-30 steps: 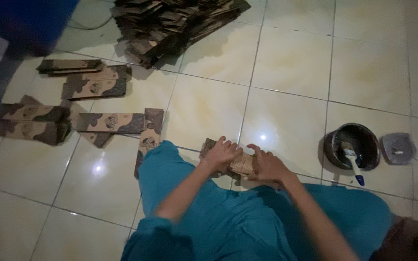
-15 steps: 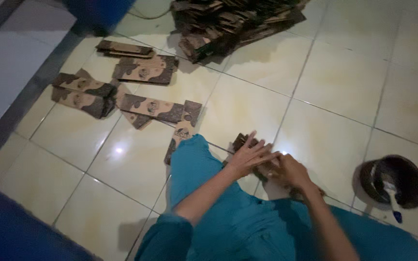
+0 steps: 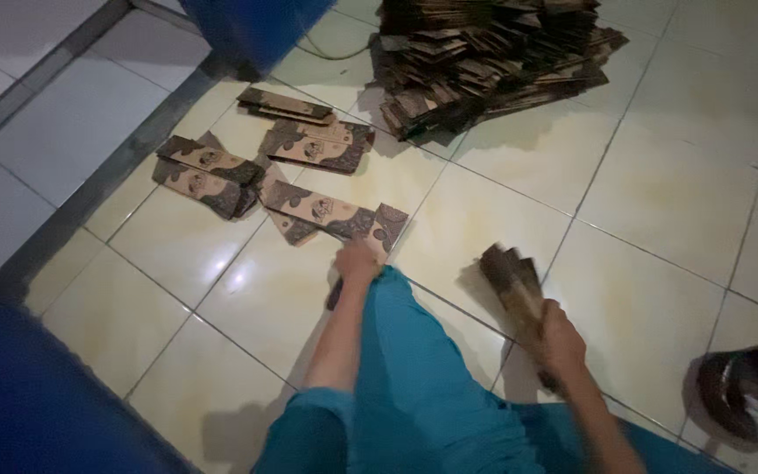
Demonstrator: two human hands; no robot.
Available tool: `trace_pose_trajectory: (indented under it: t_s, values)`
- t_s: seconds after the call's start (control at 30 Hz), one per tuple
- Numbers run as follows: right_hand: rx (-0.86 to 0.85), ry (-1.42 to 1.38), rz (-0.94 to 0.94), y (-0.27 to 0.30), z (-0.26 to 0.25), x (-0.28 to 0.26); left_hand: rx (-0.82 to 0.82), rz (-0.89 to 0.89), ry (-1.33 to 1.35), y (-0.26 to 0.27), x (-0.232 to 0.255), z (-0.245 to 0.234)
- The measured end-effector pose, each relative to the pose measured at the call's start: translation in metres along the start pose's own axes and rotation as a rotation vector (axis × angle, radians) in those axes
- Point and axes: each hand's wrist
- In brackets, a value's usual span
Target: The person sits on the floor and assembles small, rectangular paper packs by hand. They pick up individual sheets, fold them, and stack them into neat piles. A metal bowl containing a brush and a dark liquid is visible nearby, but the person does not use it during this segment.
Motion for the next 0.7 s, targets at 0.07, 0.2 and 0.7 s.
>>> trace_pose_trajectory:
  t_s: [0.07,0.2,0.7]
  values:
    - [-0.026,-0.231,0.155,-0.017,-0.007,-0.009,0.058,0.044,0.006,0.000,-0.002,-0.008]
    - [-0.134,-1.032,0.486,-0.039,-0.033,-0.067,0.274,0.192,0.314,0.016,0.019,-0.062]
    - [-0.470,-1.257,0.168,-0.117,0.037,-0.188,0.248,0.508,1.496,-0.014,0.012,0.010]
Point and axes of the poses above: each hand's wrist, its own y-axis away from the middle knuckle, its own z-axis out of the palm, x = y × z, and after that the axes turned 14 degrees about -y, right-handed
